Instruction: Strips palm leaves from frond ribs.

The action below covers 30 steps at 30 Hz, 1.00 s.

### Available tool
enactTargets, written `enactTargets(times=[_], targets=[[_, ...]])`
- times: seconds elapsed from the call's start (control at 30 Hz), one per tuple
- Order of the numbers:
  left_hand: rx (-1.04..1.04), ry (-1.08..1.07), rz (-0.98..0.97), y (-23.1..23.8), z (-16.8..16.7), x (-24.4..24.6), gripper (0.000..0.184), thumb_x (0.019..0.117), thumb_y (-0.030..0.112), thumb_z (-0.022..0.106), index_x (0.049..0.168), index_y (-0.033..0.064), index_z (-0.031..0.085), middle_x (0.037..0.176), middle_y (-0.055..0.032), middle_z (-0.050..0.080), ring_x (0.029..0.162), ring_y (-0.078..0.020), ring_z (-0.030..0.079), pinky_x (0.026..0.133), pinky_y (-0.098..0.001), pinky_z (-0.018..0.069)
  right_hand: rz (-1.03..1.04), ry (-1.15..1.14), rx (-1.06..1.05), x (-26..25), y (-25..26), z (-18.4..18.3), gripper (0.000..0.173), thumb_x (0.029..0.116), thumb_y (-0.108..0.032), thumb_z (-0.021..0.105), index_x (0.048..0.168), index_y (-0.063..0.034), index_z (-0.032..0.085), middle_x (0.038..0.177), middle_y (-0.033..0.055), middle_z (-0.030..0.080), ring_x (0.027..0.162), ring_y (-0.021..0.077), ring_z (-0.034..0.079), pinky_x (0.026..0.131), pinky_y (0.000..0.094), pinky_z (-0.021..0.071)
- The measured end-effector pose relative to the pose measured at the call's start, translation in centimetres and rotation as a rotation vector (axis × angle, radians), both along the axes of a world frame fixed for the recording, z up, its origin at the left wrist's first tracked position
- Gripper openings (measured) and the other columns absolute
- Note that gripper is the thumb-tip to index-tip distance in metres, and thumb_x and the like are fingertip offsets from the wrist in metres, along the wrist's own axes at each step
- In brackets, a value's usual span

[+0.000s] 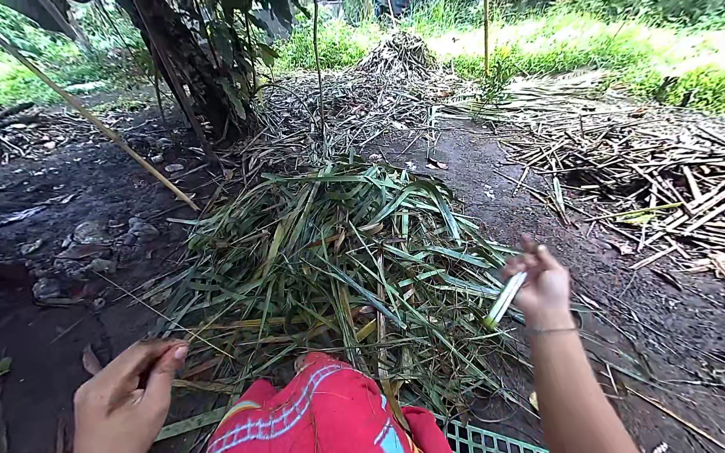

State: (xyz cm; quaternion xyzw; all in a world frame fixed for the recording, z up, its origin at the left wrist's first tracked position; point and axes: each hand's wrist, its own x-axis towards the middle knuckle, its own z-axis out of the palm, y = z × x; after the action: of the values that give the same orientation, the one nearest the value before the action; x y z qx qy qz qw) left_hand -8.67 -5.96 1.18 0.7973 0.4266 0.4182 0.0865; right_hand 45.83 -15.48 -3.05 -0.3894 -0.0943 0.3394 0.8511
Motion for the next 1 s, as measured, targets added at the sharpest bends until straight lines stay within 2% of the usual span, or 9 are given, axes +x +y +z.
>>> enactTargets(times=[0.17, 0.3, 0.43, 0.53, 0.7, 0.77, 0.87, 0.93, 1.0], targets=[[-0.014, 0.000, -0.139, -1.1, -0.3, 3.0, 0.038, 0.1021, 0.023, 0.057, 0.090, -0.0120, 0.067, 0.082, -0.0173, 0.070, 0.077, -0.0005, 0.063, 0.074, -0.0146, 0.0501, 0.712, -0.335, 0.101, -13.8, 0.8, 0.4, 0.054, 0.0976, -0.027, 0.055, 0.146, -0.0033, 0.049, 0.057, -0.0152, 0.051, 0.048, -0.0024, 0.048, 0.051, 0.0177, 0.0458], [-0.066, 0.025, -0.226, -2.2, -0.4, 3.7, 0.037, 0.1026, 0.021, 0.058, 0.088, -0.0121, 0.066, 0.080, -0.0185, 0.070, 0.076, -0.0021, 0.063, 0.074, -0.0151, 0.0499, 0.898, -0.371, 0.171, -18.9, 2.5, 3.4, 0.053, 0.0988, -0.017, 0.047, 0.148, 0.0027, 0.042, 0.063, -0.0133, 0.051, 0.053, -0.0015, 0.049, 0.056, 0.0170, 0.0467], [-0.079, 0.027, -0.225, -2.5, -0.5, 2.0, 0.042, 0.1039, 0.025, 0.058, 0.088, -0.0124, 0.065, 0.080, -0.0184, 0.069, 0.077, -0.0009, 0.062, 0.074, -0.0147, 0.0492, 0.823, -0.366, 0.263, -17.5, 2.8, 3.5, 0.034, 0.0999, -0.021, 0.052, 0.127, -0.0057, 0.066, 0.060, -0.0139, 0.056, 0.052, -0.0027, 0.051, 0.055, 0.0171, 0.0471], [-0.096, 0.016, -0.174, -2.1, -0.9, -1.2, 0.040, 0.1035, 0.024, 0.058, 0.089, -0.0135, 0.064, 0.083, -0.0170, 0.069, 0.081, 0.0003, 0.062, 0.077, -0.0161, 0.0502, 0.597, -0.395, 0.241, -11.5, 1.1, 2.6, 0.039, 0.0988, -0.039, 0.060, 0.128, -0.0151, 0.069, 0.057, -0.0147, 0.053, 0.049, -0.0041, 0.048, 0.051, 0.0148, 0.0442], [-0.123, -0.004, -0.004, -1.4, -1.3, -4.7, 0.038, 0.1033, 0.019, 0.056, 0.097, -0.0171, 0.064, 0.089, -0.0189, 0.068, 0.082, -0.0028, 0.063, 0.079, -0.0198, 0.0521, 0.164, -0.183, 0.278, -2.7, -2.5, 0.9, 0.055, 0.1112, -0.030, 0.012, 0.123, -0.0138, 0.063, 0.053, -0.0124, 0.051, 0.045, 0.0000, 0.049, 0.049, 0.0181, 0.0463], [-0.081, -0.033, 0.015, -1.1, -1.2, -4.3, 0.039, 0.1035, 0.021, 0.056, 0.097, -0.0175, 0.063, 0.088, -0.0161, 0.068, 0.082, 0.0015, 0.061, 0.078, -0.0163, 0.0503, 0.089, -0.065, 0.310, -2.9, -3.0, 0.5, 0.058, 0.1121, -0.033, 0.008, 0.120, -0.0125, 0.062, 0.052, -0.0107, 0.052, 0.043, 0.0016, 0.051, 0.047, 0.0184, 0.0484], [0.015, -0.030, -0.070, -1.4, -0.1, 0.2, 0.041, 0.1044, 0.027, 0.058, 0.095, -0.0117, 0.067, 0.086, -0.0159, 0.070, 0.080, 0.0000, 0.062, 0.076, -0.0156, 0.0505, 0.298, -0.231, 0.192, -9.5, -2.2, 0.0, 0.039, 0.1082, -0.025, 0.031, 0.130, -0.0114, 0.060, 0.055, -0.0157, 0.053, 0.048, -0.0026, 0.051, 0.052, 0.0162, 0.0472], [0.077, 0.006, -0.132, -2.0, 0.4, 4.5, 0.039, 0.1046, 0.029, 0.056, 0.093, -0.0052, 0.071, 0.083, -0.0151, 0.071, 0.078, -0.0057, 0.064, 0.075, -0.0185, 0.0511, 0.620, -0.314, 0.174, -15.2, -1.3, 0.2, 0.056, 0.0984, -0.040, 0.062, 0.144, -0.0088, 0.053, 0.059, -0.0162, 0.057, 0.051, -0.0036, 0.052, 0.054, 0.0163, 0.0477], [0.117, 0.060, -0.195, -2.3, 0.0, 7.6, 0.036, 0.1053, 0.031, 0.054, 0.095, 0.0026, 0.074, 0.086, -0.0108, 0.072, 0.079, -0.0113, 0.067, 0.074, -0.0237, 0.0544, 0.847, -0.370, 0.194, -20.2, -0.4, 1.0, 0.065, 0.0977, -0.038, 0.063, 0.151, -0.0051, 0.044, 0.065, -0.0170, 0.057, 0.055, -0.0046, 0.051, 0.055, 0.0162, 0.0464]])
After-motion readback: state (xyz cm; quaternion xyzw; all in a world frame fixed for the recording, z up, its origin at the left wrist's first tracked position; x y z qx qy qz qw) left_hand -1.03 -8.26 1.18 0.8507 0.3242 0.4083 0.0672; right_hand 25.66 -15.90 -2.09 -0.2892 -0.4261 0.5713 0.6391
